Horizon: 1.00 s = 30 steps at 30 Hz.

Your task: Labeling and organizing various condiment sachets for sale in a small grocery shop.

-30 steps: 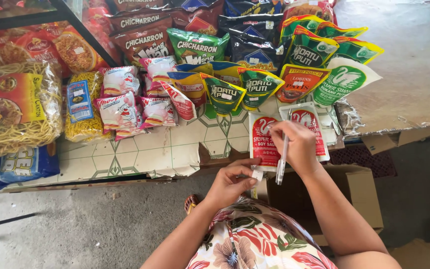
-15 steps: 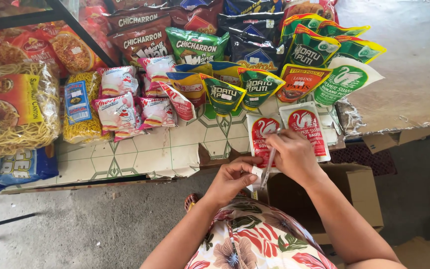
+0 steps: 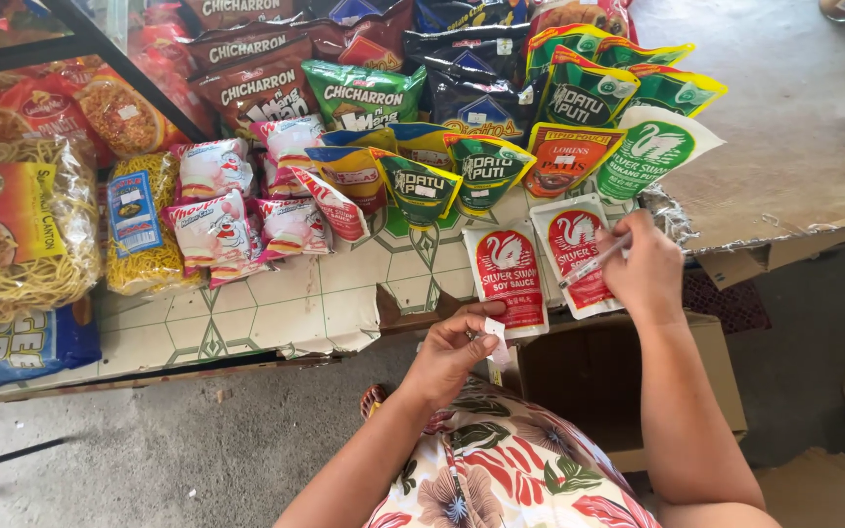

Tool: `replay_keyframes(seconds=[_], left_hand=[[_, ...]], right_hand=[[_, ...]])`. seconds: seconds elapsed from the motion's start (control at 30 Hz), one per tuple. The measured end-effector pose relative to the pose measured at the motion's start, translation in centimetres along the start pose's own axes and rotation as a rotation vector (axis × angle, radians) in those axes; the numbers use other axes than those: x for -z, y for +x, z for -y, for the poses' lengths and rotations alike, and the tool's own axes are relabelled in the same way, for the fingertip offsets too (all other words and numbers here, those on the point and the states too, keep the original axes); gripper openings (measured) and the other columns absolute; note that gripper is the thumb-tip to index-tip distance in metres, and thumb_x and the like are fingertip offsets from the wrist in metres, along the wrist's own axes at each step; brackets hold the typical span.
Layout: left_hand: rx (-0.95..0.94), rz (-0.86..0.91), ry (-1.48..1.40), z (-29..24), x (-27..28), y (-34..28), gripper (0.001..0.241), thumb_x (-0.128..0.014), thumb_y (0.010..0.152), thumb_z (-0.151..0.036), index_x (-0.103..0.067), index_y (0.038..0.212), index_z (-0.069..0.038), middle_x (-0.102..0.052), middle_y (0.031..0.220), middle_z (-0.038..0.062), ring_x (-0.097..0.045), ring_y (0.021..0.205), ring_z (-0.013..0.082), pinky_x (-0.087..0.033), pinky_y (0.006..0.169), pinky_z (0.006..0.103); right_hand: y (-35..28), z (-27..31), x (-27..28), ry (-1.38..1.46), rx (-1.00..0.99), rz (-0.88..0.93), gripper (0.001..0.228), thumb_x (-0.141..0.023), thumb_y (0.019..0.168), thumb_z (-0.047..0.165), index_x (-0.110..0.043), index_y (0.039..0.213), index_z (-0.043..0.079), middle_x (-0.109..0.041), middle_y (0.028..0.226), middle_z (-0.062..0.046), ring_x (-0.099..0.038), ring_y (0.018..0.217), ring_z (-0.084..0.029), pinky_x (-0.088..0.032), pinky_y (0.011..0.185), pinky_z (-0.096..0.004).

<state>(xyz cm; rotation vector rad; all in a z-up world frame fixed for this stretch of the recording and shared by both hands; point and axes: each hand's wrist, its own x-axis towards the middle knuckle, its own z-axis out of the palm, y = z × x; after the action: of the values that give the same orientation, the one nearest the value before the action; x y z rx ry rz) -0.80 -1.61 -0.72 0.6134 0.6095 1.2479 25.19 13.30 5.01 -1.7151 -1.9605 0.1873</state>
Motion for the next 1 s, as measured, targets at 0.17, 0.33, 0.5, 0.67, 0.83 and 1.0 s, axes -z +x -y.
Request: replay_keyframes(seconds=[0.17, 0.33, 0.5, 0.67, 0.83, 1.0], left_hand=[[0.001, -0.015, -0.011, -0.3, -0.3, -0.1, 0.007, -0.076, 0.092, -0.004, -0.072, 0.096, -0.008, -0.059, 0.142, 0.010, -0.058, 0.125, 0.0193, -0.049, 0.105, 0.0357], [0.031, -0.014, -0.021, -0.6, -0.5, 0.1, 0.006, -0.076, 0.092, -0.006, -0.073, 0.097, -0.007, -0.059, 0.141, 0.009, -0.060, 0.120, 0.0197, -0.051, 0.102, 0.0368], [0.046, -0.025, -0.037, -0.5, -0.2, 0.2, 0.006, -0.074, 0.094, -0.005, -0.074, 0.100, -0.005, -0.059, 0.140, 0.010, -0.060, 0.114, 0.0189, -0.053, 0.096, 0.0353], [0.037, 0.004, -0.028, -0.4, 0.0, 0.2, 0.004, -0.074, 0.095, -0.005, -0.073, 0.098, -0.005, -0.058, 0.141, 0.010, -0.060, 0.117, 0.0182, -0.052, 0.097, 0.0346], [0.047, -0.019, -0.001, -0.4, 0.1, 0.2, 0.008, -0.074, 0.093, -0.007, -0.074, 0.101, -0.005, -0.057, 0.141, 0.009, -0.060, 0.121, 0.0183, -0.051, 0.103, 0.0358], [0.015, -0.001, -0.017, -0.4, 0.0, 0.3, 0.009, -0.077, 0.093, -0.006, -0.073, 0.101, -0.007, -0.057, 0.143, 0.012, -0.059, 0.123, 0.0204, -0.049, 0.105, 0.0377]], right_hand=[[0.2, 0.9, -0.4, 0.160, -0.123, 0.004, 0.035, -0.087, 0.084, 0.022, -0.060, 0.095, 0.001, -0.070, 0.079, -0.014, -0.069, 0.072, -0.028, -0.054, 0.069, -0.040], [0.3, -1.9, -3.2, 0.543, -0.401, 0.025, 0.027, -0.085, 0.089, 0.006, -0.059, 0.091, 0.002, -0.065, 0.080, -0.012, -0.058, 0.070, -0.017, -0.048, 0.061, -0.034], [-1.1, -1.7, -0.5, 1.536, -0.354, -0.018, 0.033, -0.065, 0.083, -0.024, -0.054, 0.090, 0.007, -0.065, 0.091, -0.007, -0.070, 0.084, -0.019, -0.061, 0.075, -0.033], [0.0, 1.0, 3.0, 1.643, -0.180, -0.158, 0.034, -0.057, 0.088, -0.025, -0.052, 0.096, 0.008, -0.067, 0.093, -0.013, -0.072, 0.094, -0.028, -0.061, 0.083, -0.039], [2.8, -1.0, 3.0, 1.754, -0.028, -0.285, 0.037, -0.061, 0.095, -0.027, -0.052, 0.102, 0.008, -0.066, 0.092, -0.013, -0.071, 0.094, -0.028, -0.062, 0.094, -0.044], [5.9, -4.7, -0.9, 1.831, 0.034, -0.492, 0.041, -0.067, 0.094, -0.029, -0.051, 0.103, 0.008, -0.066, 0.102, -0.013, -0.067, 0.098, -0.025, -0.060, 0.099, -0.042]])
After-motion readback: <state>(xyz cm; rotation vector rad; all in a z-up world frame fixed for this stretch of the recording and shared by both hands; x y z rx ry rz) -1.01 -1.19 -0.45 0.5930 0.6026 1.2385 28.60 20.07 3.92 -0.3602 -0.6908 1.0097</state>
